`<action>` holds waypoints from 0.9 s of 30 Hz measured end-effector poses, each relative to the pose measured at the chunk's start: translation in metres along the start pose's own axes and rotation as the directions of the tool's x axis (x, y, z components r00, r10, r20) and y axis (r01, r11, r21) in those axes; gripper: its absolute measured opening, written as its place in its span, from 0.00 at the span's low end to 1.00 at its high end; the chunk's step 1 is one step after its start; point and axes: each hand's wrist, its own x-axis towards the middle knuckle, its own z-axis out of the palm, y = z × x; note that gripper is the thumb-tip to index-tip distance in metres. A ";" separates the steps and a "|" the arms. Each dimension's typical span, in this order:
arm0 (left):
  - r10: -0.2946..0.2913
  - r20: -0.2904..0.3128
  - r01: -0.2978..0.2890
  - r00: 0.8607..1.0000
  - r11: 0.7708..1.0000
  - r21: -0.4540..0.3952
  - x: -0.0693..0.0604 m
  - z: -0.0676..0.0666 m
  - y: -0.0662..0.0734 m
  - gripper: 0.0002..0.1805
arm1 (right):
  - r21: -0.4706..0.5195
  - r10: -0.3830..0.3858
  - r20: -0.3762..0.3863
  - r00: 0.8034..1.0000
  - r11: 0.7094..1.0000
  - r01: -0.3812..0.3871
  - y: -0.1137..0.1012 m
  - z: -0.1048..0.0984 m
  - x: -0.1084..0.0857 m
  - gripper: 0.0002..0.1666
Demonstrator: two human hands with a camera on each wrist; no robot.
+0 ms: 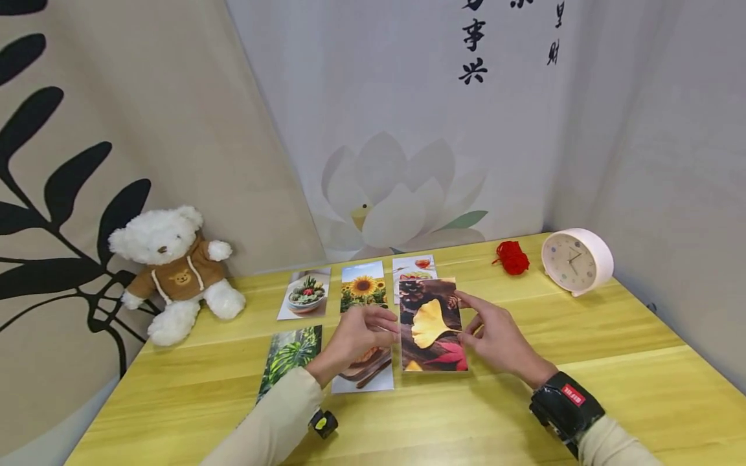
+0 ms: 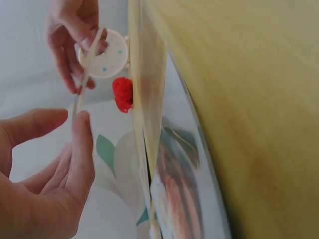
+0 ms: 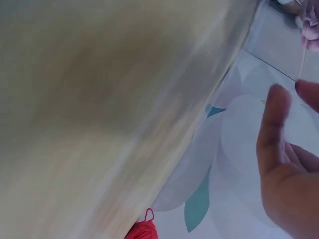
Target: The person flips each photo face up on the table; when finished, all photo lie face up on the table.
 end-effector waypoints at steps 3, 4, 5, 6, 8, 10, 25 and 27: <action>-0.042 0.062 0.045 0.997 0.998 -0.038 0.000 0.001 -0.003 0.15 | -0.015 0.004 0.050 0.999 1.000 -0.004 0.006 -0.001 -0.001 0.45; -0.054 0.080 0.058 0.995 0.997 -0.046 0.000 0.001 -0.004 0.15 | -0.021 0.006 0.065 0.998 1.000 -0.004 0.007 -0.001 -0.001 0.45; -0.069 0.096 0.075 0.993 0.996 -0.052 0.001 0.002 -0.006 0.15 | -0.029 0.009 0.079 0.997 1.000 -0.006 0.008 -0.001 -0.001 0.45; -0.088 0.114 0.096 0.990 0.993 -0.066 0.001 0.003 -0.007 0.15 | -0.041 0.009 0.093 0.996 0.999 -0.006 0.009 -0.001 -0.001 0.45; -0.127 0.151 0.142 0.980 0.985 -0.099 0.002 0.005 -0.009 0.14 | -0.057 0.019 0.129 0.992 0.998 -0.012 0.010 -0.001 0.000 0.44; -0.158 0.182 0.179 0.971 0.978 -0.108 0.002 0.006 -0.010 0.14 | -0.069 0.035 0.165 0.986 0.997 -0.023 0.011 0.000 0.001 0.44; -0.181 0.186 0.186 0.966 0.983 -0.008 0.007 0.011 -0.013 0.16 | -0.293 0.098 0.234 0.967 0.956 -0.026 -0.002 0.013 0.013 0.44; -0.191 0.177 0.195 0.965 0.981 -0.004 0.007 0.012 -0.012 0.16 | -0.301 0.111 0.250 0.962 0.953 -0.032 -0.003 0.014 0.015 0.44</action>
